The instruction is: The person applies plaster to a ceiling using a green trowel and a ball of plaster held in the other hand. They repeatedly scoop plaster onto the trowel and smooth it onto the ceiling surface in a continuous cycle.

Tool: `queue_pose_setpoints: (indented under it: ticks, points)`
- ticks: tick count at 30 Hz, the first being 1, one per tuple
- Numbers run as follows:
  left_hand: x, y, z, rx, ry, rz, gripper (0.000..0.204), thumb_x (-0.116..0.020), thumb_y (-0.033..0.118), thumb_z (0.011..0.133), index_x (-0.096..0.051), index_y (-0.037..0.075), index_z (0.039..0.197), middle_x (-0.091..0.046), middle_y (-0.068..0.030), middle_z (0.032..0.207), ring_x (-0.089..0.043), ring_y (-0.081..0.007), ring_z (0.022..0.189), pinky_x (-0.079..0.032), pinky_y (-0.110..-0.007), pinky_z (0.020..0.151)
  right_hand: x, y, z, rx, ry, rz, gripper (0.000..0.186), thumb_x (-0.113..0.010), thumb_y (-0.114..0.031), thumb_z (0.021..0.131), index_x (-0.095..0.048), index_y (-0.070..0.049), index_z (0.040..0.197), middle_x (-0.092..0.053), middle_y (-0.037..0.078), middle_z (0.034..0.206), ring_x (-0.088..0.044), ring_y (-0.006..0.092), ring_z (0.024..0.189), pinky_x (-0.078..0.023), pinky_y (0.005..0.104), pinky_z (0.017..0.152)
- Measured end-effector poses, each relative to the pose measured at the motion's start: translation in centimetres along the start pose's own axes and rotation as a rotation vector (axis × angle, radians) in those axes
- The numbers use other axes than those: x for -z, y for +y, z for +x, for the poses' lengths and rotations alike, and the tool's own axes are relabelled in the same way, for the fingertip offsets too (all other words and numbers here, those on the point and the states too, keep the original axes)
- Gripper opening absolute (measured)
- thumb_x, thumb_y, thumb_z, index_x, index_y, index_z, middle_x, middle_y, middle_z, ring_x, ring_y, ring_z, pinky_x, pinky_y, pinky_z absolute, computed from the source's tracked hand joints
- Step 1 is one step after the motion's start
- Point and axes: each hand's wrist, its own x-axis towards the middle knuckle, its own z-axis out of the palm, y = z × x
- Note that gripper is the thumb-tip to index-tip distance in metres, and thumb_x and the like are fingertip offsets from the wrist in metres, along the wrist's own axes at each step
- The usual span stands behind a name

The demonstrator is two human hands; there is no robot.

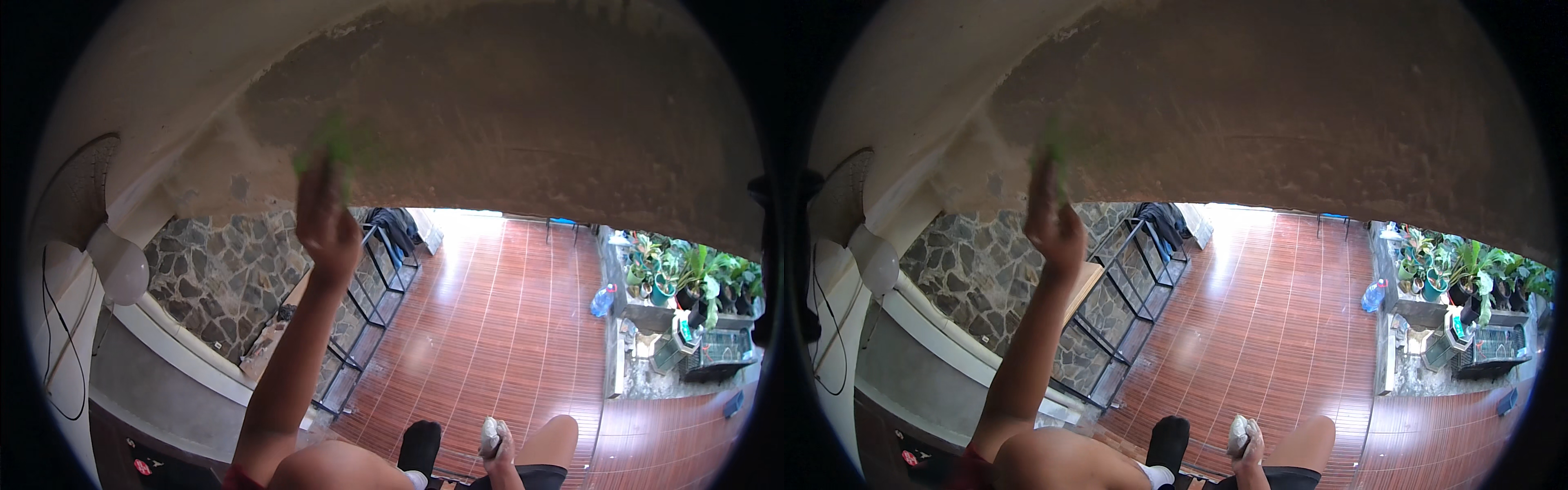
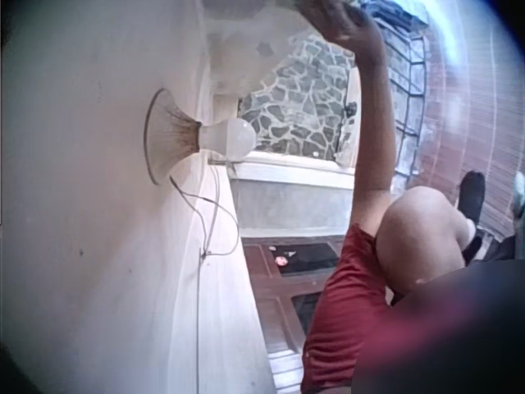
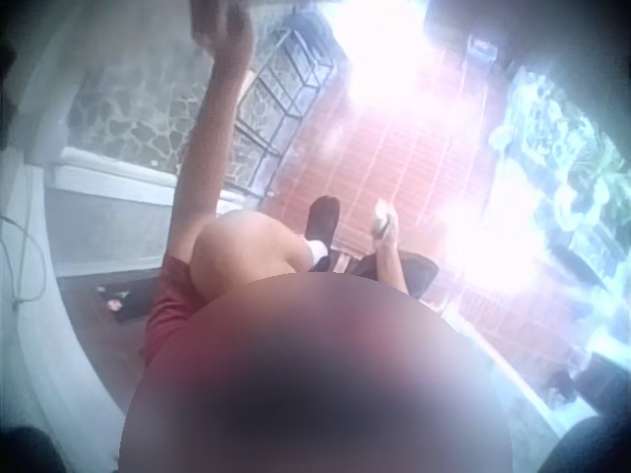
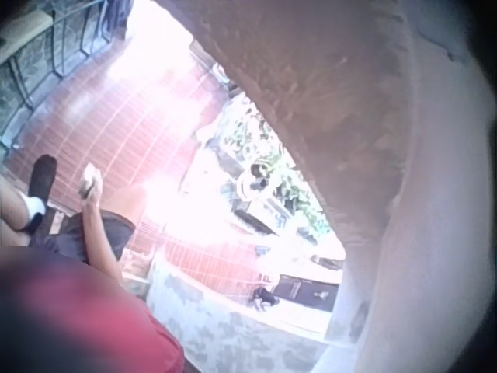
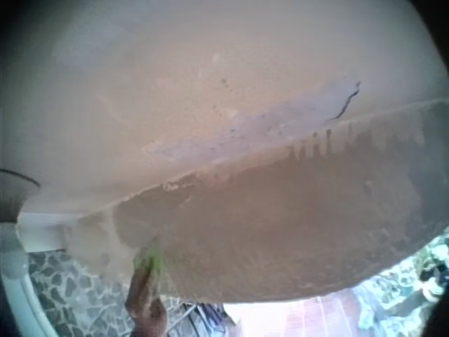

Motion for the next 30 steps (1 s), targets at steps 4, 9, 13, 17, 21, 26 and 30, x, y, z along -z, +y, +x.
queue_pose_setpoints:
  ticks: [4, 9, 13, 17, 21, 26, 30]
  points:
    - [-1.5, -3.1, 1.1, 0.350, 0.136, -0.010, 0.050, -0.050, -0.001, 0.085, -0.052, 0.002, 0.135, -0.052, -0.0194, 0.137, -0.048, -0.0388, 0.128, -0.038, -0.047, 0.108, -0.4, -0.7, 0.1, -0.026, 0.045, -0.021, 0.032, -0.054, -0.021, 0.088, -0.054, -0.013, 0.118, -0.062, 0.004, 0.095, -0.060, 0.0204, 0.073, -0.051, 0.0360, 0.054]
    - [-6.0, 0.0, -3.6, 0.091, -0.041, 0.083, 0.053, -0.055, 0.002, 0.084, -0.053, 0.012, 0.135, -0.048, -0.0235, 0.139, -0.048, -0.0422, 0.127, -0.041, -0.053, 0.105, 0.1, -0.6, 0.6, -0.058, -0.083, 0.015, 0.033, -0.055, -0.017, 0.087, -0.054, -0.010, 0.119, -0.061, 0.003, 0.096, -0.061, 0.0175, 0.084, -0.053, 0.0335, 0.061]
    - [-4.9, 3.5, -7.4, 0.009, -0.225, 0.046, 0.039, -0.056, 0.005, 0.087, -0.063, 0.018, 0.123, -0.052, -0.0229, 0.136, -0.050, -0.0409, 0.126, -0.041, -0.053, 0.104, 0.6, -0.2, 0.8, -0.107, -0.092, -0.030, 0.033, -0.056, -0.018, 0.087, -0.054, -0.014, 0.120, -0.062, 0.001, 0.095, -0.061, 0.0164, 0.081, -0.053, 0.0328, 0.059]
    - [-1.1, 3.1, -8.4, 0.059, -0.205, -0.248, 0.034, -0.052, 0.006, 0.092, -0.063, 0.016, 0.123, -0.056, -0.0203, 0.132, -0.055, -0.0354, 0.123, -0.046, -0.049, 0.102, -0.4, -0.3, 0.3, -0.109, -0.007, -0.023, 0.033, -0.056, -0.020, 0.088, -0.053, -0.014, 0.121, -0.062, 0.001, 0.097, -0.061, 0.0168, 0.079, -0.052, 0.0332, 0.055]
    - [1.3, 0.7, -7.5, 0.542, 0.067, -0.048, 0.036, -0.046, 0.002, 0.096, -0.053, -0.002, 0.130, -0.058, -0.0208, 0.130, -0.058, -0.0326, 0.118, -0.050, -0.039, 0.097, -2.5, -1.4, -0.7, -0.077, 0.004, -0.033, 0.028, -0.055, -0.031, 0.089, -0.057, -0.016, 0.113, -0.063, 0.001, 0.094, -0.060, 0.0172, 0.068, -0.048, 0.0323, 0.048]
    - [-1.7, -3.8, -6.4, 0.385, 0.152, -0.017, 0.037, -0.048, 0.004, 0.095, -0.054, 0.002, 0.132, -0.052, -0.0195, 0.137, -0.049, -0.0355, 0.128, -0.042, -0.044, 0.106, -4.1, -2.1, -1.0, -0.129, -0.146, 0.034, 0.029, -0.050, -0.041, 0.090, -0.060, -0.017, 0.104, -0.064, 0.003, 0.087, -0.058, 0.0193, 0.058, -0.048, 0.0342, 0.048]
    - [-5.2, -1.6, -9.0, 0.377, 0.027, -0.005, 0.050, -0.052, 0.001, 0.085, -0.056, 0.015, 0.133, -0.046, -0.0181, 0.143, -0.042, -0.0384, 0.133, -0.033, -0.054, 0.111, -4.0, -1.3, -0.6, -0.094, -0.086, 0.056, 0.033, -0.052, -0.044, 0.089, -0.060, -0.016, 0.104, -0.063, 0.004, 0.088, -0.057, 0.0193, 0.058, -0.045, 0.0342, 0.046]
